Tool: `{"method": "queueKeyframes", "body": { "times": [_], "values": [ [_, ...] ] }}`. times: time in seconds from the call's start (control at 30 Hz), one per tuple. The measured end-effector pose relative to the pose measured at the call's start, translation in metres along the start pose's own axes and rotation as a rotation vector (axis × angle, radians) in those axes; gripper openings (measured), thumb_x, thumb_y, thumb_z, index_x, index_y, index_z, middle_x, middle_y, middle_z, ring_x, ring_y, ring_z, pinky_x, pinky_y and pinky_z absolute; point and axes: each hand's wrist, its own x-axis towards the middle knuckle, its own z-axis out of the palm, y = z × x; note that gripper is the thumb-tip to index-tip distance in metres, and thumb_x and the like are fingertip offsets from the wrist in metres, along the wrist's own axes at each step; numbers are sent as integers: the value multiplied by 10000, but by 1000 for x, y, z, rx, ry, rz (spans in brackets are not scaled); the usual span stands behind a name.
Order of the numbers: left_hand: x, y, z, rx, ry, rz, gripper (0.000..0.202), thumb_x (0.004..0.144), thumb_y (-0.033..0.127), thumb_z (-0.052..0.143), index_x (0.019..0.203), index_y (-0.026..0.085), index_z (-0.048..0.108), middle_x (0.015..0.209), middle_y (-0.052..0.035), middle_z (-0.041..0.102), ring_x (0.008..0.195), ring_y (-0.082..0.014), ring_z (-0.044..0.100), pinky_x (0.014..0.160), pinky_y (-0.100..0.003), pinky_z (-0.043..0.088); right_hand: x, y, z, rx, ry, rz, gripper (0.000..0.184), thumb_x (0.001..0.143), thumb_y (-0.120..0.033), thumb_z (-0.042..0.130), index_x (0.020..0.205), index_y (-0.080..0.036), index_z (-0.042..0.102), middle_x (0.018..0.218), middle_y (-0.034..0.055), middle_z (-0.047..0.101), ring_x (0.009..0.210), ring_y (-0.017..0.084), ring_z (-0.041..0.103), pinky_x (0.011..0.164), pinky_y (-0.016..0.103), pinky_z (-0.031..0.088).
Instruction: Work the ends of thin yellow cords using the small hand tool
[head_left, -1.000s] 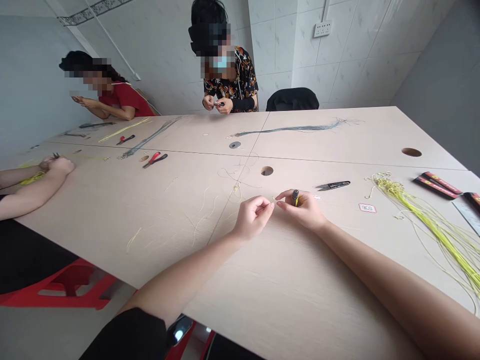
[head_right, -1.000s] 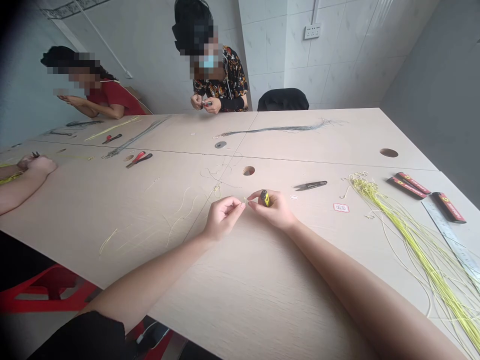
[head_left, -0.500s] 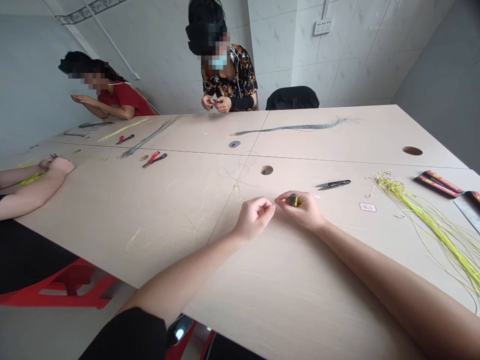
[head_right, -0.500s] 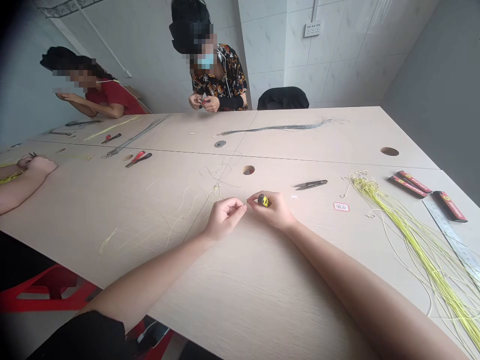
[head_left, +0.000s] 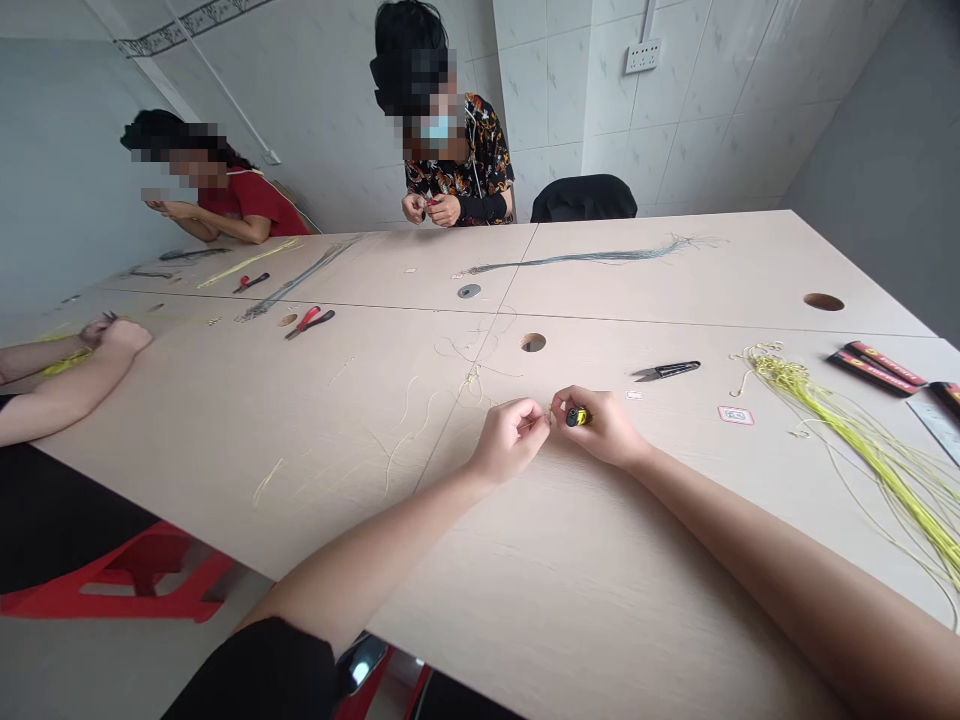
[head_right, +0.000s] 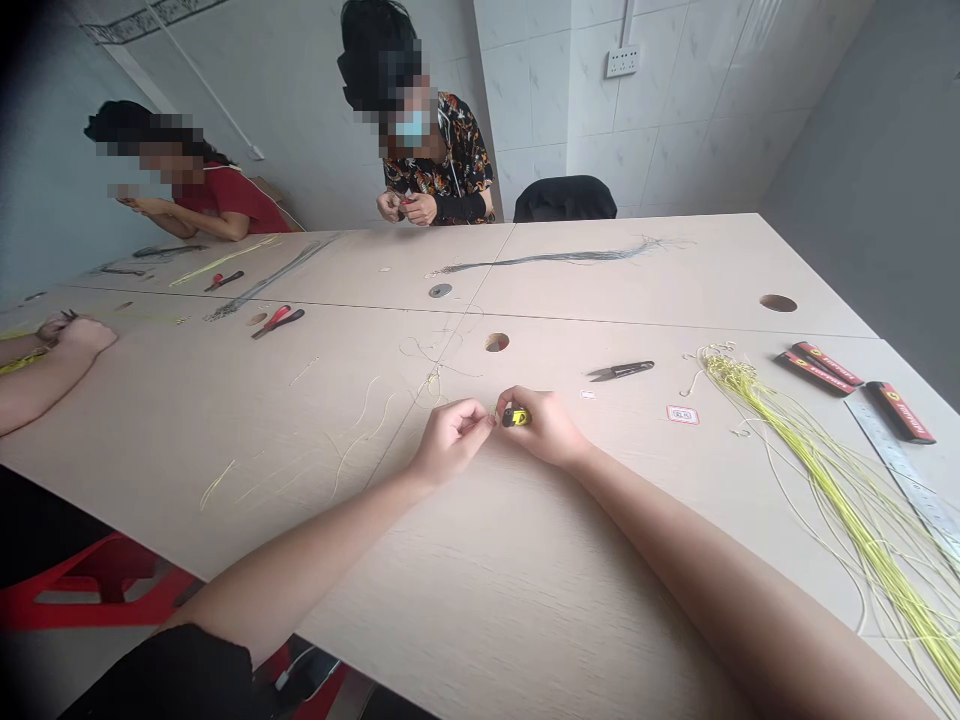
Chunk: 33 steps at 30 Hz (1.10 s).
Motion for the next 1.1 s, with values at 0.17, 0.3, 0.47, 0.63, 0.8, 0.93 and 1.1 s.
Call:
{"method": "queueKeyframes", "body": {
  "times": [0.17, 0.3, 0.47, 0.63, 0.8, 0.93, 1.1],
  "values": [
    [1, -4, -1, 10, 28, 4, 223, 770, 224, 510, 580, 172, 406, 501, 66, 357, 460, -52, 311, 452, -191, 257, 0, 4, 1, -53, 9, -33, 97, 697, -189, 511, 782, -172, 555, 622, -18, 571, 535, 80, 482, 523, 187, 377],
    [2, -5, -3, -12, 56, -1, 227, 778, 234, 515, 586, 174, 410, 496, 67, 359, 442, -51, 303, 432, -188, 249, 0, 6, 0, -87, 59, -63, 96, 726, -180, 505, 797, -174, 569, 620, -20, 567, 537, 78, 489, 529, 186, 382],
    [2, -4, -2, -54, 47, -28, 226, 792, 264, 525, 603, 169, 445, 491, 67, 364, 435, -50, 301, 422, -185, 247, -3, 5, 2, -136, 135, -172, 111, 799, -242, 524, 867, -180, 586, 523, -55, 467, 462, 65, 419, 498, 187, 352],
    [0, -3, -1, -46, 35, -14, 243, 795, 273, 525, 595, 165, 438, 508, 61, 377, 450, -49, 315, 429, -182, 250, -3, 5, 4, -176, 112, -183, 139, 836, -291, 504, 872, -184, 586, 517, -48, 449, 456, 72, 410, 498, 199, 340],
    [0, -2, -1, -48, 26, -27, 235, 794, 259, 521, 595, 164, 438, 504, 58, 383, 453, -51, 324, 426, -181, 246, -3, 7, 4, -178, 91, -158, 101, 799, -246, 491, 829, -188, 568, 532, -38, 467, 472, 78, 414, 510, 201, 334],
    [0, -2, -1, -52, 19, -37, 233, 786, 254, 526, 590, 165, 437, 504, 60, 384, 452, -52, 325, 431, -183, 252, -2, 7, 3, -162, 80, -205, 117, 737, -167, 467, 809, -186, 557, 542, -42, 487, 473, 70, 412, 505, 188, 326],
    [0, -1, -1, -37, 13, -36, 226, 781, 246, 518, 587, 162, 438, 515, 58, 390, 459, -50, 325, 444, -184, 259, -3, 6, 2, -137, 68, -236, 133, 707, -141, 456, 802, -186, 537, 557, -44, 515, 476, 66, 422, 503, 179, 326]
  ]
}}
